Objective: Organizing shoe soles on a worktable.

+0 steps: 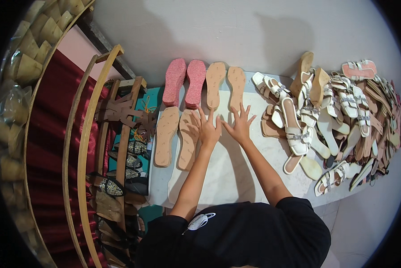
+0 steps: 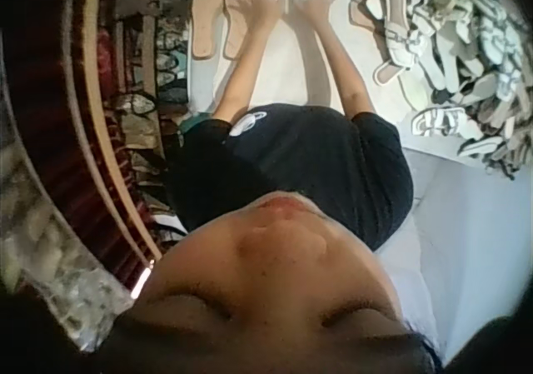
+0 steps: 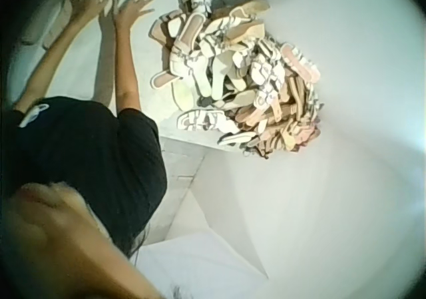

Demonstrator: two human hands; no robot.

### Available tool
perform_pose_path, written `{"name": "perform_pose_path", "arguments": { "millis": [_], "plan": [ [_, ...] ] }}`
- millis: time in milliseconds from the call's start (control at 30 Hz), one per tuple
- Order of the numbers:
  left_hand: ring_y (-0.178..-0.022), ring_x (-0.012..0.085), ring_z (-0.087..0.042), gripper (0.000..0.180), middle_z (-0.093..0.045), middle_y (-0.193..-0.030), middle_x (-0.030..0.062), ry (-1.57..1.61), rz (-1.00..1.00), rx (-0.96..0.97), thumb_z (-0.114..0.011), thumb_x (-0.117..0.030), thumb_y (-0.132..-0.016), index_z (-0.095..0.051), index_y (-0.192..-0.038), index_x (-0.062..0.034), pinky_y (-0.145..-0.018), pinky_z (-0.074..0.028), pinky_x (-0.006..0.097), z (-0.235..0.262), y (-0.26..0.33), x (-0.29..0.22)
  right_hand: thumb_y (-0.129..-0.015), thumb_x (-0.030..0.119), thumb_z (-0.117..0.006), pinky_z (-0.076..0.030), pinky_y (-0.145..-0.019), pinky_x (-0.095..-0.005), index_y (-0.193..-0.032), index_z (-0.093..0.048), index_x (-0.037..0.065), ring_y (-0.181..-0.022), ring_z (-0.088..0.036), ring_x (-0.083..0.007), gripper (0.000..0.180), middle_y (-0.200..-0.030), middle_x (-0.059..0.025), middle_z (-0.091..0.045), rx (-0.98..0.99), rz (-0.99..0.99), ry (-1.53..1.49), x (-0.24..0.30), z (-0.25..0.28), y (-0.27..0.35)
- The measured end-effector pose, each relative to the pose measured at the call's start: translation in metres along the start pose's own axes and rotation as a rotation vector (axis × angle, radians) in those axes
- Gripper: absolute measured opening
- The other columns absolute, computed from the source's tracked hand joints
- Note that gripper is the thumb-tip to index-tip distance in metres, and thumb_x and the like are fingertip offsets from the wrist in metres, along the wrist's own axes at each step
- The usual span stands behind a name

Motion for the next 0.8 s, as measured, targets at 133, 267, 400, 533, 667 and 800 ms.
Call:
{"name": "perform_pose_path", "arguments": {
  "millis": [133, 267, 400, 533, 667, 800],
  "plan": [
    [-0.132, 0.0423, -0.004, 0.038, -0.017, -0.144, 0.0159, 0.08, -0.089, 0.042, -0.049, -0.029, -0.084, -0.054, -0.12, -0.016, -0.092, 0.007, 0.07, -0.003, 0.049, -0.034, -0.074, 0.038, -0.063, 0.002, -0.092, -0.0707, -0.124, -0.046, 0.014, -0.13, -0.004, -0.0465, 0.058, -0.141, -0.0174, -0.022, -0.043, -0.022, 0.006, -0.02, 0.044, 0.064],
    [-0.132, 0.0423, -0.004, 0.038, -0.018, -0.144, 0.016, 0.103, -0.222, 0.107, -0.051, -0.028, -0.083, -0.054, -0.119, -0.0149, -0.093, 0.007, 0.069, -0.011, 0.094, -0.074, -0.074, 0.036, -0.063, 0.003, -0.092, -0.0705, -0.12, -0.048, 0.014, -0.131, -0.004, -0.0462, 0.053, -0.141, -0.0166, -0.022, -0.093, -0.111, 0.017, -0.04, 0.091, 0.122],
    [-0.133, 0.042, -0.003, 0.038, -0.018, -0.143, 0.0169, 0.166, -0.34, 0.196, -0.051, -0.027, -0.082, -0.054, -0.119, -0.0145, -0.092, 0.008, 0.069, -0.029, 0.133, -0.12, -0.075, 0.036, -0.063, 0.003, -0.092, -0.0706, -0.12, -0.048, 0.015, -0.131, -0.003, -0.0464, 0.052, -0.141, -0.0152, -0.022, -0.167, -0.189, 0.063, -0.069, 0.132, 0.164],
    [-0.133, 0.0418, -0.001, 0.038, -0.017, -0.143, 0.0171, 0.236, -0.435, 0.263, -0.052, -0.027, -0.082, -0.054, -0.118, -0.0144, -0.092, 0.007, 0.069, -0.041, 0.164, -0.168, -0.076, 0.035, -0.061, 0.002, -0.092, -0.0708, -0.121, -0.048, 0.015, -0.131, -0.002, -0.0465, 0.051, -0.142, -0.0139, -0.02, -0.233, -0.27, 0.11, -0.093, 0.166, 0.199],
    [-0.132, 0.0423, -0.003, 0.04, -0.017, -0.144, 0.0154, 0.242, -0.51, 0.329, -0.054, -0.028, -0.081, -0.053, -0.12, -0.0169, -0.093, 0.008, 0.068, -0.053, 0.191, -0.215, -0.077, 0.033, -0.06, 0.003, -0.092, -0.0706, -0.121, -0.048, 0.015, -0.131, -0.002, -0.0456, 0.049, -0.141, -0.0142, -0.022, -0.298, -0.369, 0.142, -0.118, 0.2, 0.231],
    [-0.132, 0.0425, -0.002, 0.041, -0.016, -0.144, 0.0163, 0.283, -0.603, 0.362, -0.053, -0.028, -0.081, -0.052, -0.121, -0.0164, -0.093, 0.008, 0.069, -0.069, 0.216, -0.265, -0.078, 0.032, -0.059, 0.004, -0.093, -0.0699, -0.121, -0.048, 0.016, -0.131, -0.002, -0.0449, 0.048, -0.141, -0.0141, -0.023, -0.374, -0.436, 0.154, -0.147, 0.238, 0.259]
  ]
}}
Point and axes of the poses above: each hand's wrist, its own y-axis away from the middle knuckle, its own z-axis out of the back of the hand, x = y × z, the point moved 9 cm from there along -y, towards the middle knuckle
